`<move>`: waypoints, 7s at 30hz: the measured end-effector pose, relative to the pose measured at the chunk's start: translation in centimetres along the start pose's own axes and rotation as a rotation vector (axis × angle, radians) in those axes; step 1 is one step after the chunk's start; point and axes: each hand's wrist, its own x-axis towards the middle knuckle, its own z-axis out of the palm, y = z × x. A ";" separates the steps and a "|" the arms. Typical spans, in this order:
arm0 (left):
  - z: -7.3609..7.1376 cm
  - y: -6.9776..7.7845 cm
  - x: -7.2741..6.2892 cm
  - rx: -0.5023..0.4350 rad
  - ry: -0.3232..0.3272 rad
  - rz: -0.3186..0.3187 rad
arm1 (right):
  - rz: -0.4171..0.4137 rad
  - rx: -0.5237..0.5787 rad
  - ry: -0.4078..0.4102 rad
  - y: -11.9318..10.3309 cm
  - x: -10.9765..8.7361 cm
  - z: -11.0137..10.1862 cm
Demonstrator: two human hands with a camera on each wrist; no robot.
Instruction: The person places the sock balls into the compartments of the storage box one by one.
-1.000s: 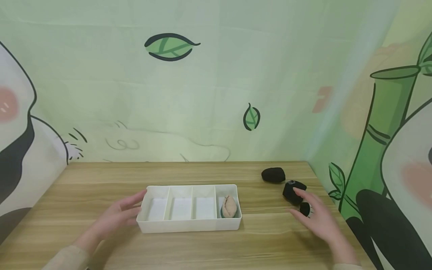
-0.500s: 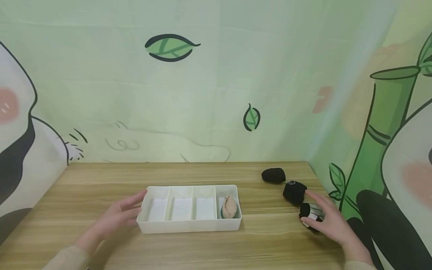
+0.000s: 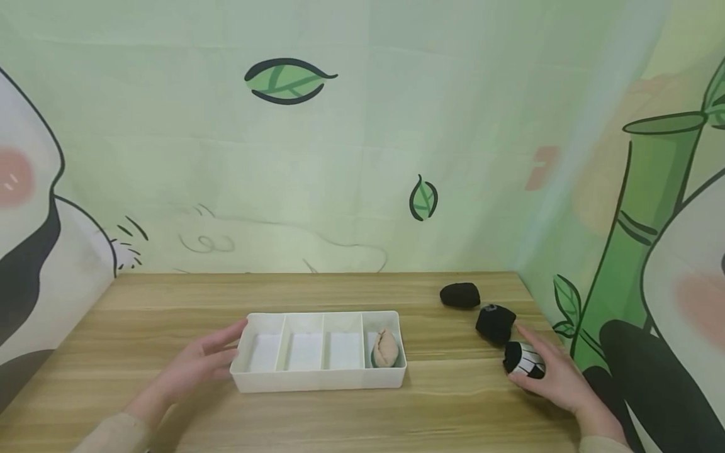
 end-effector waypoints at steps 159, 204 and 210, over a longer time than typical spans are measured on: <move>-0.1 -0.5 0.2 0.015 -0.013 0.046 | -0.435 0.085 -0.177 -21.6 11.1 13.1; 0.1 -0.3 0.0 0.015 0.004 0.031 | -0.529 -0.040 -0.096 -21.5 11.5 14.9; 0.1 -0.4 0.0 0.013 0.004 0.030 | -0.535 -0.061 -0.088 -21.5 11.3 15.0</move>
